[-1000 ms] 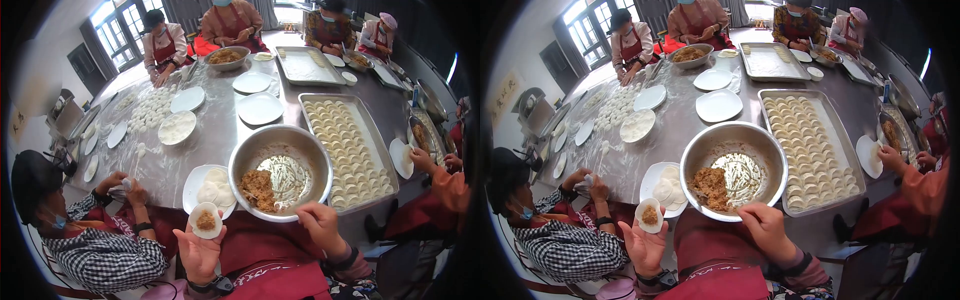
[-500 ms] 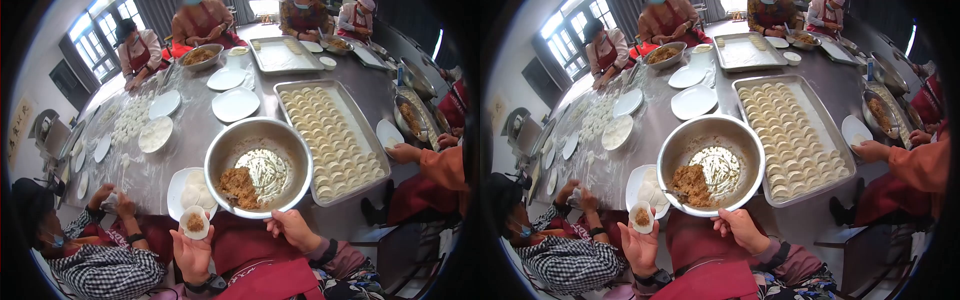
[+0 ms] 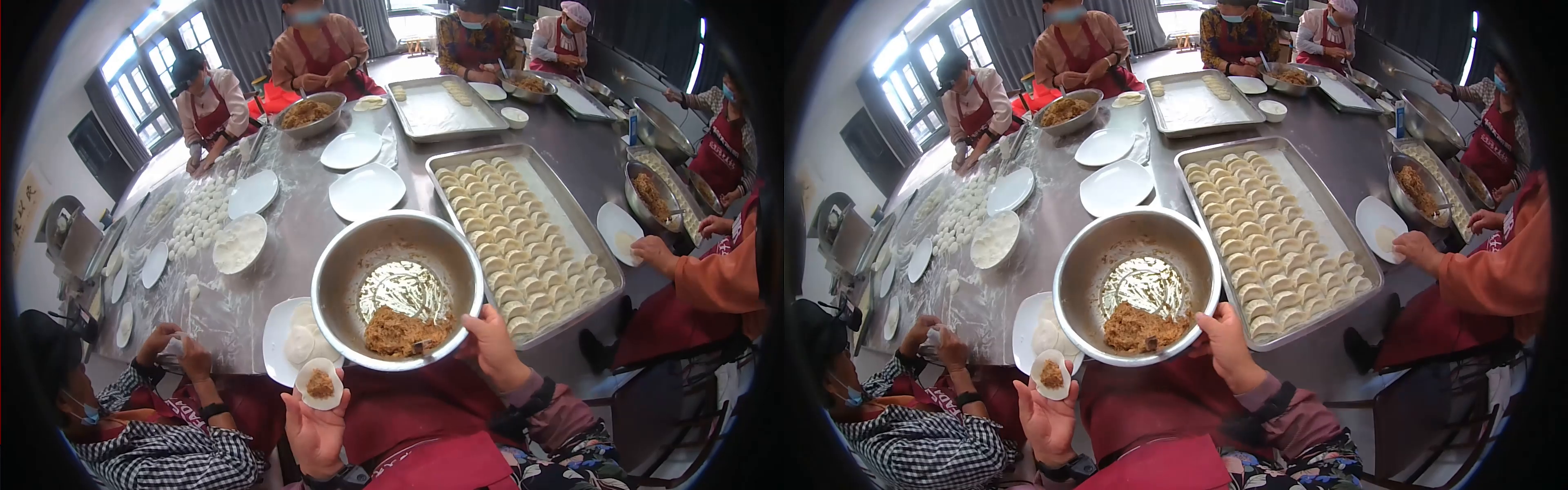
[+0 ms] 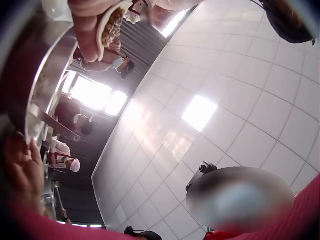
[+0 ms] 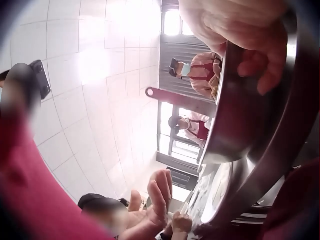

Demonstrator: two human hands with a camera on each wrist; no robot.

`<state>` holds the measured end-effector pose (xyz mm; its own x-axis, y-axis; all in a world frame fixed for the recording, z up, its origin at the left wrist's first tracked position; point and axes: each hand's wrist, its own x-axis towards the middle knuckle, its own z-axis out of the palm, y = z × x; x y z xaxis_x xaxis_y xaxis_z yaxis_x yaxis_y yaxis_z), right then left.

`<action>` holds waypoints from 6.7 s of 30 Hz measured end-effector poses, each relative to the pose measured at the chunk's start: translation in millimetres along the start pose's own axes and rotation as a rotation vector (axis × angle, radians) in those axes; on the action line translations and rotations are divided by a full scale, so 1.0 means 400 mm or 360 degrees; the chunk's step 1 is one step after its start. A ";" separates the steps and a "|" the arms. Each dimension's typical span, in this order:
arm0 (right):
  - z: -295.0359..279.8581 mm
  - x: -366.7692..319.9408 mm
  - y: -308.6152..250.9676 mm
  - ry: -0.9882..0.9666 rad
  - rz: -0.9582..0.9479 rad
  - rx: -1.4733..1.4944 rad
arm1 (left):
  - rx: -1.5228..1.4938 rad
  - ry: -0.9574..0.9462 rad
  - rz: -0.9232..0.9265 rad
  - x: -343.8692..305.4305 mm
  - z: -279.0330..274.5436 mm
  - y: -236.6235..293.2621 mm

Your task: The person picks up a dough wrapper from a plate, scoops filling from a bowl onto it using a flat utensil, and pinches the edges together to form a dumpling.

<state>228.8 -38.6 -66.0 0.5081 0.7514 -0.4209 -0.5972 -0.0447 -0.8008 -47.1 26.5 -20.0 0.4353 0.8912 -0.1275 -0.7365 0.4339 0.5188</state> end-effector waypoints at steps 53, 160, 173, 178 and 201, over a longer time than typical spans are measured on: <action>0.160 -0.162 -0.072 -0.0879 -0.1745 -0.1567 | 0.0208 -0.0463 -0.0600 0.019 0.097 -0.117; 0.125 -0.196 0.017 -0.0578 -0.1356 -0.1067 | 0.0787 -0.0342 -0.0215 -0.022 0.081 -0.137; 0.133 -0.192 0.016 -0.0516 -0.1234 -0.1017 | 0.0885 -0.0453 -0.0088 -0.022 0.081 -0.140; 0.120 -0.186 0.032 -0.0529 -0.1574 -0.1064 | 0.0661 -0.0356 -0.0140 -0.015 0.056 -0.153; 0.150 -0.182 0.033 -0.0435 -0.1347 -0.1045 | 0.0812 -0.0481 -0.0048 -0.014 0.051 -0.157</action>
<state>146.6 -54.5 -20.3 0.3945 0.8206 0.4135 0.3654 0.2727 -0.8900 7.5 -8.6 -34.6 0.6357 0.7697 0.0589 -0.4118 0.2736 0.8692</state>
